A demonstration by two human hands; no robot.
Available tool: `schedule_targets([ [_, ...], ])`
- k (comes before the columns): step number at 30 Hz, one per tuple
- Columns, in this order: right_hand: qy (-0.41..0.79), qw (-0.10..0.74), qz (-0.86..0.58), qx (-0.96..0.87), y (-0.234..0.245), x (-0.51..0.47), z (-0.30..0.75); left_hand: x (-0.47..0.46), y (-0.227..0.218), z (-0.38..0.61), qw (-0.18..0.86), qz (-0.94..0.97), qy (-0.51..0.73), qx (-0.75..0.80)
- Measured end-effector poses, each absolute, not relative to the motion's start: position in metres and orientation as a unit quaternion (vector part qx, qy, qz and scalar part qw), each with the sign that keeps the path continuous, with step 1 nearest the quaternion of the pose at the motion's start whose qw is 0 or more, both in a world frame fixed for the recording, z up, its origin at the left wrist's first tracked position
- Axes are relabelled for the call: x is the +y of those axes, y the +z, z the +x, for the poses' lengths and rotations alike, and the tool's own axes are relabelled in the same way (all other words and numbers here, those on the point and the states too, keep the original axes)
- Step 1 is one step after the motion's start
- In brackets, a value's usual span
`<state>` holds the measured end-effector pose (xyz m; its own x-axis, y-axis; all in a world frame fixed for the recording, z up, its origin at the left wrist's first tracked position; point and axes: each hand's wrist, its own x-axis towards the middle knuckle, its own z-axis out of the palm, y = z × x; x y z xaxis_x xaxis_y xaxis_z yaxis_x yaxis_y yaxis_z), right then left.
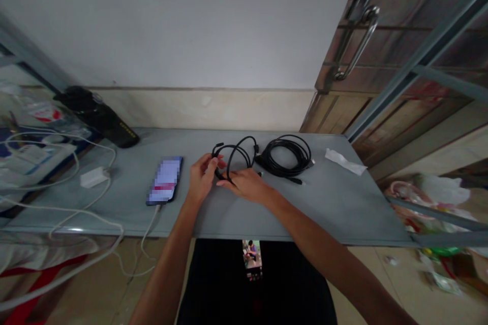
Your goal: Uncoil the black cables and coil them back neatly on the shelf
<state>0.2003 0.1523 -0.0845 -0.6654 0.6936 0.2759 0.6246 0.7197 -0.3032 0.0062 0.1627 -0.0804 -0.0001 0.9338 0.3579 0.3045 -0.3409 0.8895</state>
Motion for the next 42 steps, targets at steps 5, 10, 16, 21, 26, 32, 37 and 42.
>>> schedule_targets([
  [5,0.107,0.24,-0.384,-0.885,-0.076,0.155,0.208,0.165,-0.079,0.007,0.273,0.624,0.532,0.503],
  [10,0.143,0.367,-0.466,-0.792,-0.047,0.167,0.242,0.171,-0.084,0.004,0.246,0.595,0.558,0.524],
  [16,0.092,0.561,-0.479,-0.669,0.032,0.169,0.298,0.174,-0.091,0.001,0.247,0.569,0.574,0.535],
  [21,0.014,0.738,-0.43,-0.52,0.103,0.149,0.345,0.176,-0.093,-0.001,0.248,0.553,0.586,0.538],
  [26,0.013,0.846,-0.328,-0.419,0.14,0.125,0.383,0.177,-0.095,-0.001,0.246,0.548,0.589,0.541],
  [32,0.05,0.865,-0.291,-0.405,0.15,0.114,0.384,0.178,-0.095,-0.001,0.25,0.546,0.589,0.54],
  [37,0.092,0.846,-0.267,-0.452,0.129,0.122,0.332,0.178,-0.096,-0.002,0.252,0.547,0.59,0.537],
  [42,0.143,0.647,-0.321,-0.676,0.058,0.134,0.263,0.176,-0.093,-0.001,0.251,0.552,0.587,0.536],
])
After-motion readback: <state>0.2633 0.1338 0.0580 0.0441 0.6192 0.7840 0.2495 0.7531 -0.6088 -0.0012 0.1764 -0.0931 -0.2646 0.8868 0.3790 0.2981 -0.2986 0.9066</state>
